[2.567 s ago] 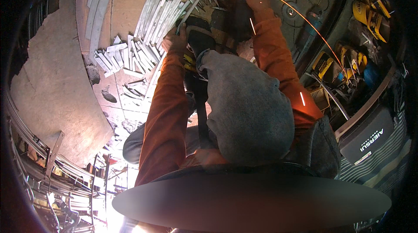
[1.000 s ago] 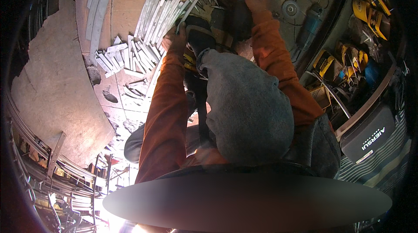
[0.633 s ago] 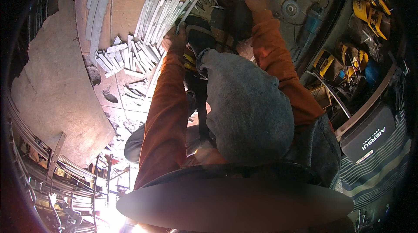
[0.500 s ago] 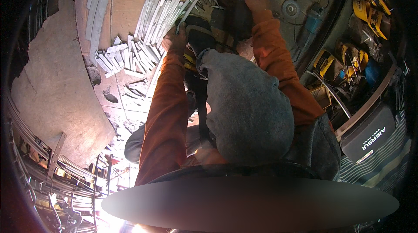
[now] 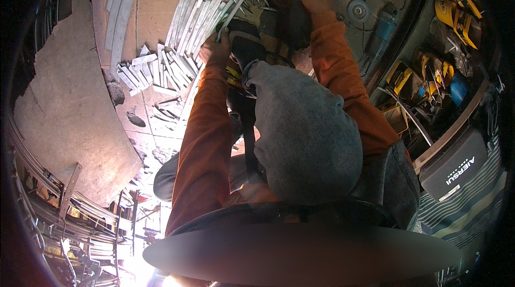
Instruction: The person marks a metal strip with a marker and then uses an angle grinder to cut it. The person repeats this process with multiple metal strips, cutting them into smaller pieces.
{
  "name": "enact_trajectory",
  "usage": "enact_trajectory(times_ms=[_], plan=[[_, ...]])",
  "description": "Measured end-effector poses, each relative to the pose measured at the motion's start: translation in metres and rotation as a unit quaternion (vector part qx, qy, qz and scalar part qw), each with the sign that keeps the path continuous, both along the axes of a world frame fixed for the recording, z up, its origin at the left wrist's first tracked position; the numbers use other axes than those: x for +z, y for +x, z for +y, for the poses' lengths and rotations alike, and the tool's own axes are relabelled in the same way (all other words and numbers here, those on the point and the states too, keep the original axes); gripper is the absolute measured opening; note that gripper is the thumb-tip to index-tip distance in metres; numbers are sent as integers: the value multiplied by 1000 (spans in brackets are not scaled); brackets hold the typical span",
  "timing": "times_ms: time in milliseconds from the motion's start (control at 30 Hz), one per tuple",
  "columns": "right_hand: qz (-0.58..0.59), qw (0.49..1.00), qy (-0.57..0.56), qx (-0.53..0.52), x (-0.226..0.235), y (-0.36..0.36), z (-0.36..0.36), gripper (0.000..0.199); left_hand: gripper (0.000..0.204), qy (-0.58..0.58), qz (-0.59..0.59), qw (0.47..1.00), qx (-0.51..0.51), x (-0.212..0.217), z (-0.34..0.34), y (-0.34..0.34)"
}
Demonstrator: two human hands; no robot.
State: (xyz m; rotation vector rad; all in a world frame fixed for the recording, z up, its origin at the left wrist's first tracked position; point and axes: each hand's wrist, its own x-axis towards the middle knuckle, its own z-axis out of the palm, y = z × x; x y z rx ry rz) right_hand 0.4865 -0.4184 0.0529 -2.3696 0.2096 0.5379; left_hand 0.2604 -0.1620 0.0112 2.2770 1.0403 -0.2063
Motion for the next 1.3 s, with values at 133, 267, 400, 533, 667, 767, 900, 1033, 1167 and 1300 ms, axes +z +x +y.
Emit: enact_trajectory(times_ms=[133,267,400,533,667,767,900,1033,1167,1300], plan=[[-14,996,85,-35,-1,0,-2,65,52,15,-7,1000,-10,2,-1,1],[36,991,116,-56,-3,1,1,65,49,-6,4,1000,6,6,-2,2],[31,992,114,-49,-14,4,1,66,48,-3,-12,1000,4,8,-3,3],[12,993,109,-34,-27,10,0,66,50,9,-18,1000,7,4,-3,1],[7,994,102,-25,-32,14,1,66,52,11,-20,1000,5,0,-3,-2],[6,996,82,-41,-31,15,0,67,54,13,-36,999,12,-1,-2,-2],[9,996,45,-73,-27,15,1,68,55,5,8,1000,5,1,-2,-1],[67,995,-1,-76,-23,17,2,69,56,22,18,999,15,7,-4,2],[52,997,32,-55,-22,17,4,67,55,-24,43,999,15,13,-2,4],[46,997,57,-31,-26,19,10,65,54,-2,5,1000,-1,15,-3,4]])
